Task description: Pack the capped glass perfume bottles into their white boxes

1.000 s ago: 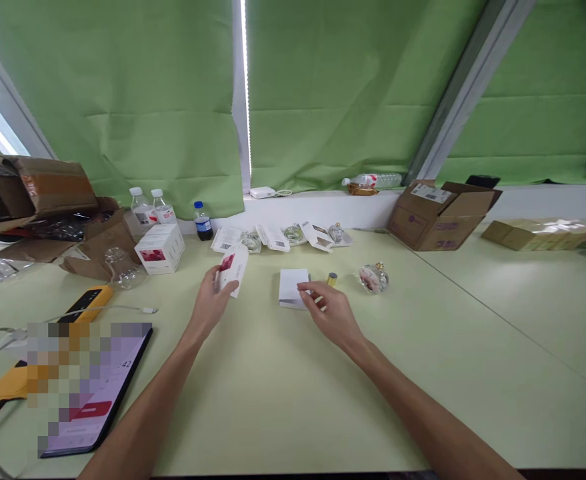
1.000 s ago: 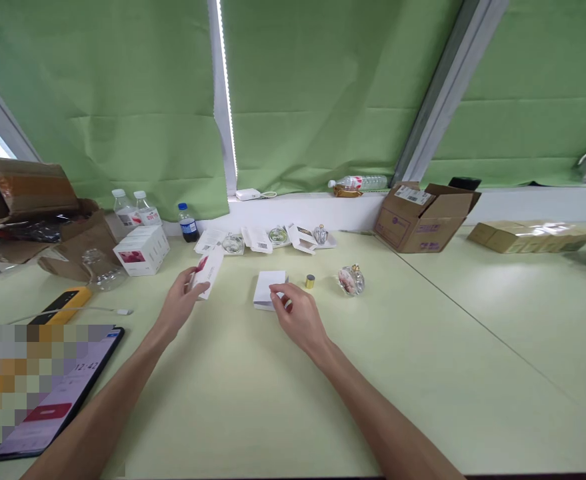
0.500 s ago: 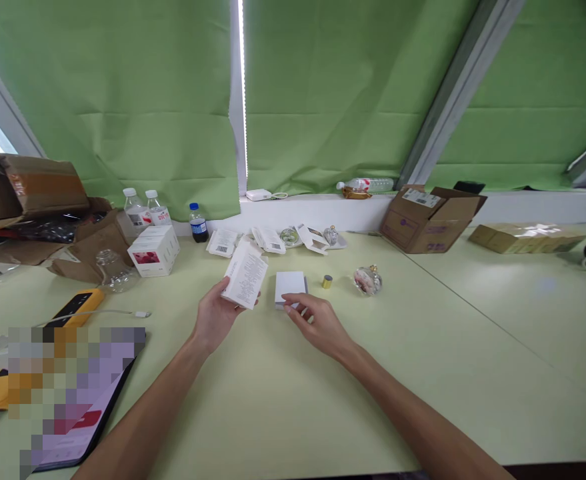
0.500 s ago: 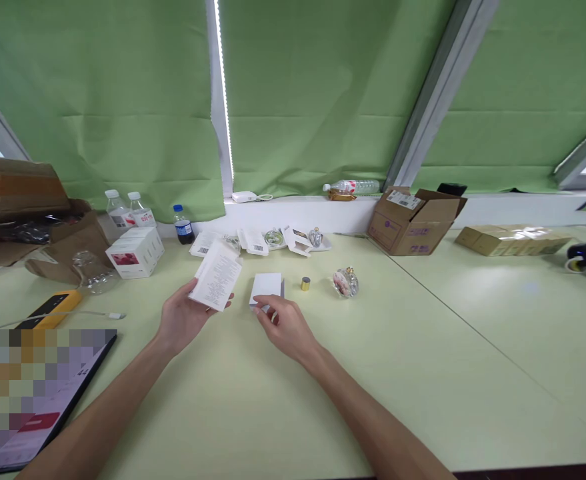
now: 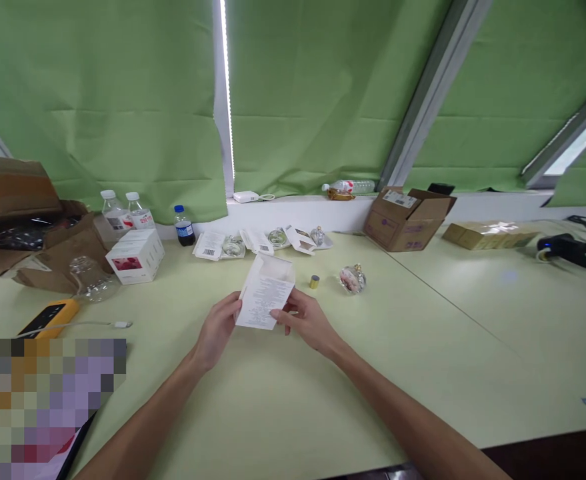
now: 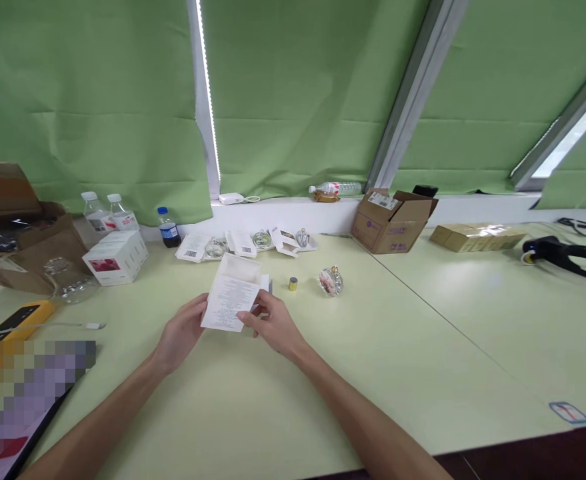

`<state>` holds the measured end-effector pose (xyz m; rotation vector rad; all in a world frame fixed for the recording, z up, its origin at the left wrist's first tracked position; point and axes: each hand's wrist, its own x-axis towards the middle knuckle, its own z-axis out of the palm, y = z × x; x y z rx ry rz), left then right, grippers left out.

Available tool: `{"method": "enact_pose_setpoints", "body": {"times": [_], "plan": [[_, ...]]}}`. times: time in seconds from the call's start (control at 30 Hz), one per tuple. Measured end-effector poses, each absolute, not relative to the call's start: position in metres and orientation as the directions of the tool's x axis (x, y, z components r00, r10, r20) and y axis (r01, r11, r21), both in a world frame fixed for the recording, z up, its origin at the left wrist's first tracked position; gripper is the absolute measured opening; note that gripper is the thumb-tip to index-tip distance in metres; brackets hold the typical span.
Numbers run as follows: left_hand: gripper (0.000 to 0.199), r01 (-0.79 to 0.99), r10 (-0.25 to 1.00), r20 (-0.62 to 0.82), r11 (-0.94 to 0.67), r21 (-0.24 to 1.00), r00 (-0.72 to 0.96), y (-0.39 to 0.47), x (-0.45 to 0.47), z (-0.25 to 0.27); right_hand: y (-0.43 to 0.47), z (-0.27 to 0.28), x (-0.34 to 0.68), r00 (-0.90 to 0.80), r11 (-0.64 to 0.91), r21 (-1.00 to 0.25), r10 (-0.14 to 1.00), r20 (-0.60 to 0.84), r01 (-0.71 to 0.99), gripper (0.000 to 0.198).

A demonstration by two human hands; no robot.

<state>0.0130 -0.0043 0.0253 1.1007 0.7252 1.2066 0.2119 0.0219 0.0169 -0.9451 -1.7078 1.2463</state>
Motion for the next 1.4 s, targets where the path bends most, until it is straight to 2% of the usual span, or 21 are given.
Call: {"method": "enact_pose_setpoints", "body": {"times": [0.1,0.2,0.3,0.43,0.57,0.7,0.77,0.83,1.03,1.13,1.23,1.4], "plan": [[0.038,-0.112,0.97,0.217,-0.206,0.972,0.106,-0.002,0.011,0.025,0.023,0.017,0.214,-0.373,0.275,-0.945,0.907,0.195,0.174,0.038],[0.047,0.099,0.952,0.3,-0.304,0.947,0.05,-0.001,0.01,0.023,0.021,0.016,0.213,-0.382,0.348,-0.897,0.895,0.231,0.273,0.035],[0.047,0.208,0.935,0.346,-0.354,0.912,0.074,-0.002,0.01,0.02,0.02,0.017,0.211,-0.369,0.382,-0.868,0.893,0.258,0.317,0.037],[0.058,0.281,0.896,0.442,-0.437,0.855,0.048,-0.004,0.01,0.015,0.018,0.021,0.212,-0.263,0.38,-0.88,0.914,0.309,0.284,0.045],[0.061,0.352,0.802,0.594,-0.576,0.738,0.068,-0.005,0.01,0.011,0.017,0.024,0.212,-0.231,0.406,-0.877,0.907,0.352,0.256,0.042],[0.045,0.479,0.679,0.704,-0.698,0.532,0.208,-0.005,0.009,0.01,0.014,0.027,0.208,-0.173,0.406,-0.879,0.912,0.372,0.251,0.034],[0.038,0.552,0.637,0.723,-0.716,0.428,0.266,-0.005,0.009,0.011,0.014,0.029,0.208,-0.156,0.399,-0.882,0.916,0.37,0.249,0.031],[0.036,0.603,0.631,0.727,-0.7,0.382,0.272,-0.005,0.009,0.011,0.014,0.03,0.208,-0.153,0.392,-0.888,0.919,0.364,0.238,0.03],[0.045,0.703,0.746,0.659,-0.517,0.489,0.091,-0.006,0.009,0.013,0.017,0.026,0.211,-0.129,0.323,-0.939,0.943,0.308,0.116,0.035],[0.043,0.628,0.785,0.619,-0.489,0.606,0.014,-0.007,0.01,0.014,0.018,0.025,0.211,-0.108,0.31,-0.948,0.947,0.301,0.073,0.044],[0.035,0.541,0.82,0.572,-0.468,0.699,-0.03,-0.007,0.011,0.015,0.018,0.024,0.212,-0.109,0.296,-0.952,0.952,0.286,0.08,0.041],[0.023,0.551,0.786,0.618,-0.503,0.666,-0.029,-0.006,0.012,0.017,0.016,0.024,0.213,-0.122,0.326,-0.931,0.943,0.308,0.166,0.039]]}}
